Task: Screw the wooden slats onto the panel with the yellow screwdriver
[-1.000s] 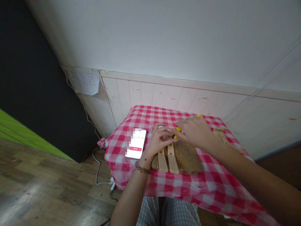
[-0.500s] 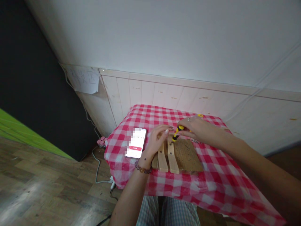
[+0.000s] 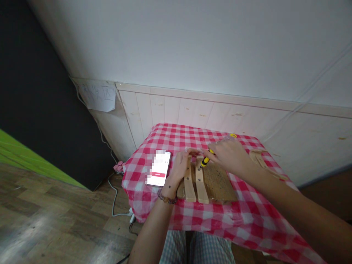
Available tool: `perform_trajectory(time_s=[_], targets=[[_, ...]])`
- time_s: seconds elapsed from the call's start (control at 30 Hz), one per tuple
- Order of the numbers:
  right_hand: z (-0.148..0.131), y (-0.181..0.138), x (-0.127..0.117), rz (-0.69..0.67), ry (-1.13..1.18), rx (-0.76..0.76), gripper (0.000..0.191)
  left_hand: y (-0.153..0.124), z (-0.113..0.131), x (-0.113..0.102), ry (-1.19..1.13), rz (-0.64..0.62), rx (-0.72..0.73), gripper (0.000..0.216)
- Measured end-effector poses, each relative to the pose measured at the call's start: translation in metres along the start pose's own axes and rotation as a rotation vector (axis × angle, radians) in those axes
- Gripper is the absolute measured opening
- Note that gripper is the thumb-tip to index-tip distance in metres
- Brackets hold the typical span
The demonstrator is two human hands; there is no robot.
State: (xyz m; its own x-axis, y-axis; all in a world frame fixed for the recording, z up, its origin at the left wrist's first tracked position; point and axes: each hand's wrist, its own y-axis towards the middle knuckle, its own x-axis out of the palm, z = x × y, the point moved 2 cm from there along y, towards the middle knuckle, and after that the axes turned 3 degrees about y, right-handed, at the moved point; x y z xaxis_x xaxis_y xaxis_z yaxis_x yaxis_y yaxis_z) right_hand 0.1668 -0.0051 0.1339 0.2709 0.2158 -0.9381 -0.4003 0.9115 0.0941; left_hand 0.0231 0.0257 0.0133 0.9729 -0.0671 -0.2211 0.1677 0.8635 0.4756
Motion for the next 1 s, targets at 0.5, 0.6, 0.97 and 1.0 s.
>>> perform_trajectory(time_s=[0.5,0.6,0.97,1.0], targets=[[0.009,-0.003,0.011,0.087,0.392,-0.376,0.042,-0.005,0.005,-0.002,0.033,-0.001,-0.037,0.051],[0.006,-0.001,0.012,0.14,0.129,-0.248,0.047,-0.004,0.005,-0.002,0.03,0.01,-0.045,0.053],[-0.008,0.0,-0.005,0.024,0.035,0.002,0.054,-0.003,0.005,0.0,-0.004,0.036,-0.043,0.054],[-0.006,0.0,-0.004,0.042,0.093,-0.05,0.048,-0.002,0.006,0.0,-0.005,0.031,-0.04,0.055]])
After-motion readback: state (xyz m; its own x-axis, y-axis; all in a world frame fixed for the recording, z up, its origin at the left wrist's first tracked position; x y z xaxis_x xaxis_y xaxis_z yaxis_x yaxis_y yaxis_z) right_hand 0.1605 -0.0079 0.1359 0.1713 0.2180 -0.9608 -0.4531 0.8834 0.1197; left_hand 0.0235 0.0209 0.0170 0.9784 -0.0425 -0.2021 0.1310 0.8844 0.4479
